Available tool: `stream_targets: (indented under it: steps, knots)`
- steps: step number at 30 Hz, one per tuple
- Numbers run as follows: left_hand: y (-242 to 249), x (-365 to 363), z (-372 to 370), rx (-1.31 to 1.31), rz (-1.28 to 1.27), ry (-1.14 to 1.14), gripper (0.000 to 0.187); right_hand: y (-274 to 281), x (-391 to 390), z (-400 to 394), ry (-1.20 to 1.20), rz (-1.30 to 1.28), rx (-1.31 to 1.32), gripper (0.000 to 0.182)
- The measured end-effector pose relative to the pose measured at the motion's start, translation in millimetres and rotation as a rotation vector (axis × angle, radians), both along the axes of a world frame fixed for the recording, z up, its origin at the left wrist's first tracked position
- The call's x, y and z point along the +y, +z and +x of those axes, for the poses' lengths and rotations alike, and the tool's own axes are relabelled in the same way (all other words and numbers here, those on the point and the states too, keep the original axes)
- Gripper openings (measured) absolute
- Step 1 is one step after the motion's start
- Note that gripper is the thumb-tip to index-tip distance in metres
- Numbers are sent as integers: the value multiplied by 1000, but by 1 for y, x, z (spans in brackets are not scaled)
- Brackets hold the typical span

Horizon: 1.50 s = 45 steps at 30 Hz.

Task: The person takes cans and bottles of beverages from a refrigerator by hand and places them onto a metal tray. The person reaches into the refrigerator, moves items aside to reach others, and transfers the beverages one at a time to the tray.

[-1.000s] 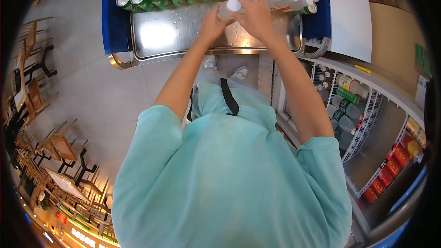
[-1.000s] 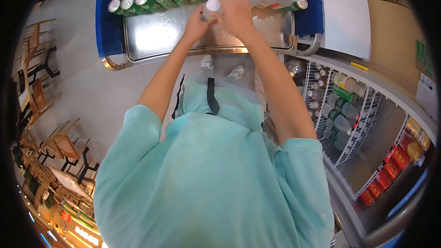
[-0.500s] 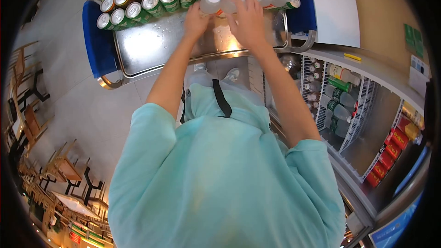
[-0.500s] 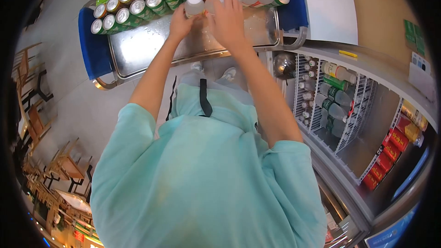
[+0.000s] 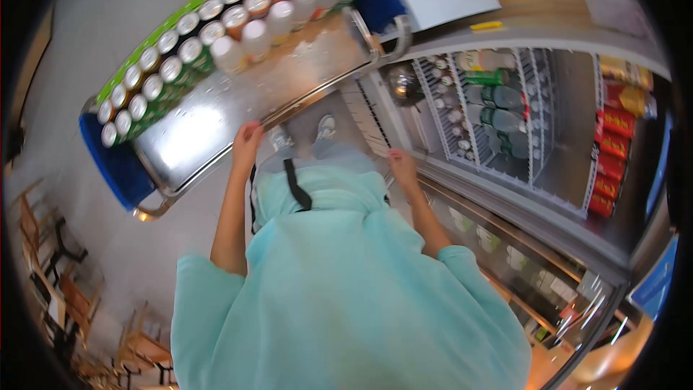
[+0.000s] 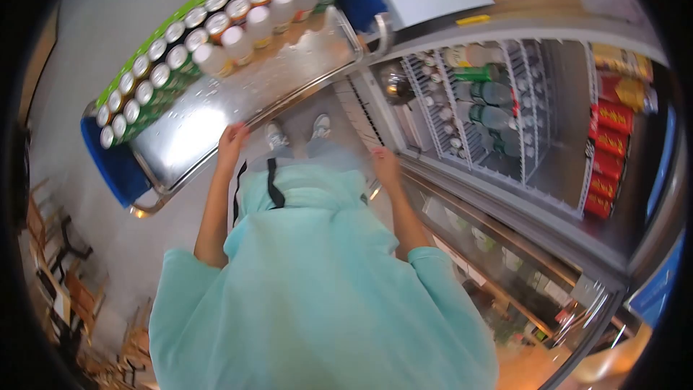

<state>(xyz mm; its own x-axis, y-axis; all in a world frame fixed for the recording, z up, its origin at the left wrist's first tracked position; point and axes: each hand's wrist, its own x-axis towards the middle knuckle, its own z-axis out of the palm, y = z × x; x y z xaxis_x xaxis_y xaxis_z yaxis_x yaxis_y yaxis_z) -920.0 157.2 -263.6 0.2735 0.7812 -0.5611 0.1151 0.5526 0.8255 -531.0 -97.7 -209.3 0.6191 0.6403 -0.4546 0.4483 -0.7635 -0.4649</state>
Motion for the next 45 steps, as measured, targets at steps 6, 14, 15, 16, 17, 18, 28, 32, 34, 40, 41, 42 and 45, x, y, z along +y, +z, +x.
stream_targets:
  steps: [6,14,15,16,17,18,28,32,34,40,41,42,45]
  knots:
    - [-23,-38,25,-2,-56,-214,28,13,16,4,-86,248,6,25]
    - [72,28,156,-128,250,-504,26,197,109,81,-154,688,-212,16]
    - [92,32,179,-159,257,-518,26,219,114,96,-150,746,-249,16]
    - [113,35,203,-190,262,-532,26,237,116,114,-125,804,-284,16]
    - [134,35,227,-192,305,-575,26,254,117,134,-96,862,-318,17]
    - [155,33,251,-194,348,-614,26,276,118,152,-83,857,-338,17]
    - [291,-33,503,-560,693,-811,24,303,127,435,-129,909,-159,26]
    - [315,-42,592,-641,778,-716,24,293,153,537,-77,791,-224,36]
    - [317,-38,626,-585,862,-674,23,292,173,565,-143,804,-240,41]
    - [303,-21,671,-546,816,-555,25,291,226,613,-340,782,-275,53]
    - [299,-18,672,-545,797,-549,25,291,235,618,-364,777,-283,55]
    - [296,-16,672,-543,780,-542,26,290,242,625,-378,768,-295,57]
    - [293,-18,673,-555,753,-476,26,292,250,640,-397,745,-330,60]
